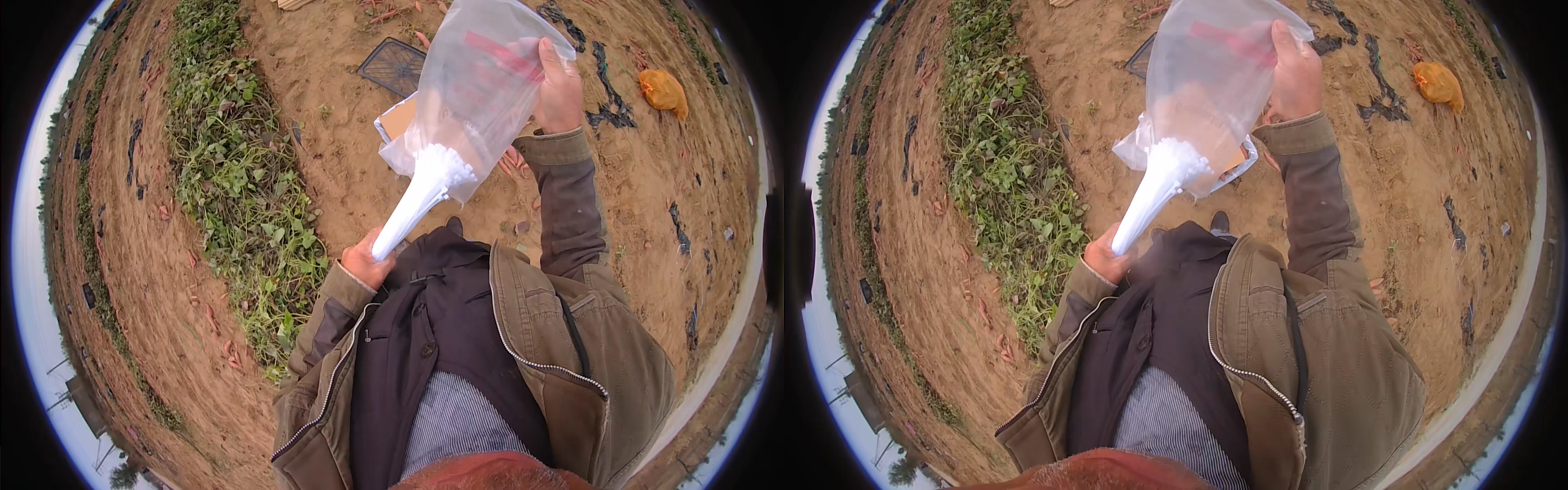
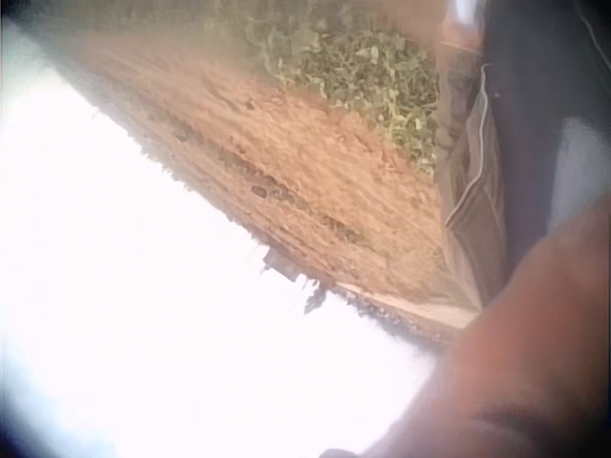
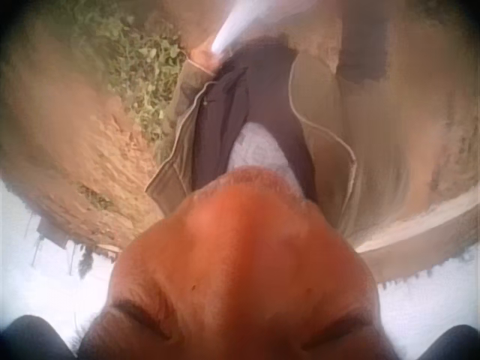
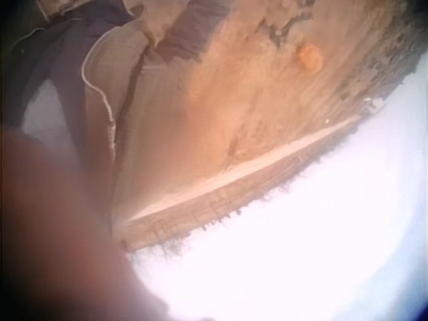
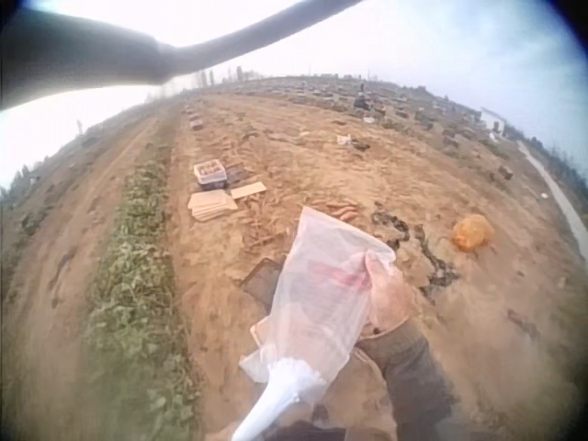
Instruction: The person opens a plastic bag, removes zip ties, places a cardboard sheet into a white plastic crate, and secures a black plastic lid using zip ties. The person squats and works on their lap while fastening the lid.
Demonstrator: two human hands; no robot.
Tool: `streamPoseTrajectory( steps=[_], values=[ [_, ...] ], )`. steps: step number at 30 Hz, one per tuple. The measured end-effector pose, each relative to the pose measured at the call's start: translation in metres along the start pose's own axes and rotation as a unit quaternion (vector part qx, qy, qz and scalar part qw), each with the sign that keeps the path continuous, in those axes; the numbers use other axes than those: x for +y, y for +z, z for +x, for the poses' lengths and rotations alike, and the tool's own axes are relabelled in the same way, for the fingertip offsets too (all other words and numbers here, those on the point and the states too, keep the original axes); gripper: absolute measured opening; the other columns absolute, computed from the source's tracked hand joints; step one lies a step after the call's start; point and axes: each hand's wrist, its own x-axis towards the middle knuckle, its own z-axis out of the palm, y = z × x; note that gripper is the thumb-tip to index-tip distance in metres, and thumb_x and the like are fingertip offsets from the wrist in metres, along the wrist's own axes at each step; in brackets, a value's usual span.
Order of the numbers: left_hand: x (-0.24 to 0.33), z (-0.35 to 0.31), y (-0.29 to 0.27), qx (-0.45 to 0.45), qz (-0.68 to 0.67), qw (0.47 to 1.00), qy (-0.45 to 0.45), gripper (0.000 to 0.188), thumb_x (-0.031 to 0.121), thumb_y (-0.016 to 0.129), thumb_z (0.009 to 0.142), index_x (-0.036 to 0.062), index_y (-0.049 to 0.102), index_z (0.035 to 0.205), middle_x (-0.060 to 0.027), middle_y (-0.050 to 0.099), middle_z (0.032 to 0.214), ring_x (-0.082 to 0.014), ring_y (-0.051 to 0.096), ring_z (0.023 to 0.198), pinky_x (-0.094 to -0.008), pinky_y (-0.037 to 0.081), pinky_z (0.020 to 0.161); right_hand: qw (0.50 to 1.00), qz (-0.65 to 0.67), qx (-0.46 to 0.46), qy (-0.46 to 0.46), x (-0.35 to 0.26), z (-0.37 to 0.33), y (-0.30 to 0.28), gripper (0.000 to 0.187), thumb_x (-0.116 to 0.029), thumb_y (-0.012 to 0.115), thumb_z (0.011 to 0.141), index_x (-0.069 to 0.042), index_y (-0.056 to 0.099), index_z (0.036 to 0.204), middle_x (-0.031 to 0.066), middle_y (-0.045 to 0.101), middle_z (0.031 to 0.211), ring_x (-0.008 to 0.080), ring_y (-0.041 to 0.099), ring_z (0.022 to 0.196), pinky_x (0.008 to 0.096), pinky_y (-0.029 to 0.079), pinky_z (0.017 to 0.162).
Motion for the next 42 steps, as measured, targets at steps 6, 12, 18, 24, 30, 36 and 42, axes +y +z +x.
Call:
streamPoseTrajectory(
  steps=[6,12,18,24,30,36,42],
  values=[
    [0.004,-0.013,-0.002,-0.112,-0.208,0.967,-0.093,0.052,0.005,0.076,0.09,-0.0028,0.063,0.139,-0.0083,0.073,0.126,-0.0155,0.067,0.114,-0.0316,0.053,0.1,0.996,-0.013,0.058,0.072,0.031,0.023,-0.041,0.038,-0.026,0.049,0.116,0.008,0.066,0.121,0.0169,0.073,0.118,0.0292,0.074,0.104,0.0435,0.06,0.095],
    [0.002,-0.018,-0.005,-0.136,-0.246,0.949,-0.139,0.047,0.002,0.076,0.091,-0.0043,0.064,0.136,-0.007,0.073,0.123,-0.0137,0.066,0.111,-0.0311,0.053,0.097,0.991,0.001,0.083,0.107,0.067,0.031,-0.078,0.037,-0.025,0.049,0.116,0.008,0.064,0.124,0.0185,0.072,0.122,0.0299,0.074,0.104,0.0442,0.06,0.096],
    [-0.013,-0.043,-0.03,-0.098,-0.28,0.926,-0.232,0.029,0.002,0.077,0.089,-0.0013,0.066,0.116,-0.0053,0.069,0.087,-0.0137,0.063,0.071,-0.0302,0.052,0.065,0.924,-0.146,0.347,0.072,0.044,0.074,-0.18,0.038,-0.022,0.053,0.112,0.012,0.064,0.124,0.0176,0.073,0.116,0.0285,0.075,0.101,0.04,0.062,0.087],
    [-0.015,-0.043,-0.043,-0.015,-0.416,0.88,-0.226,0.058,0.0,0.07,0.091,-0.0024,0.052,0.145,-0.0026,0.052,0.068,-0.0133,0.045,0.05,-0.0303,0.038,0.047,0.93,-0.16,0.32,0.081,0.066,0.031,-0.306,0.047,-0.028,0.061,0.108,0.013,0.064,0.13,0.0173,0.073,0.12,0.0274,0.072,0.107,0.0399,0.058,0.096],
    [-0.007,-0.02,-0.035,0.031,-0.498,0.853,-0.154,0.071,0.003,0.069,0.089,0.0014,0.042,0.154,-0.0057,0.054,0.073,-0.0148,0.044,0.048,-0.0316,0.037,0.045,0.835,-0.353,0.389,0.166,0.115,-0.059,-0.406,0.059,-0.04,0.069,0.103,0.011,0.067,0.132,0.0187,0.073,0.129,0.0269,0.071,0.111,0.0397,0.055,0.098],
    [-0.017,-0.001,-0.044,0.052,-0.506,0.848,-0.147,0.069,0.003,0.067,0.091,0.0026,0.041,0.155,-0.0056,0.051,0.072,-0.0161,0.045,0.048,-0.0332,0.039,0.046,0.636,-0.554,0.281,0.458,0.131,-0.182,-0.448,0.062,-0.041,0.072,0.099,0.008,0.067,0.137,0.0172,0.071,0.136,0.0271,0.067,0.123,0.0387,0.051,0.103],
    [-0.01,0.021,-0.047,0.024,-0.521,0.842,-0.139,0.068,0.004,0.067,0.092,0.0074,0.042,0.156,-0.0057,0.051,0.072,-0.0155,0.045,0.048,-0.0323,0.038,0.045,0.413,-0.671,-0.012,0.616,0.162,-0.265,-0.372,0.067,-0.039,0.077,0.097,0.007,0.062,0.142,0.0176,0.069,0.138,0.0267,0.066,0.127,0.0389,0.052,0.104]
  ],
)
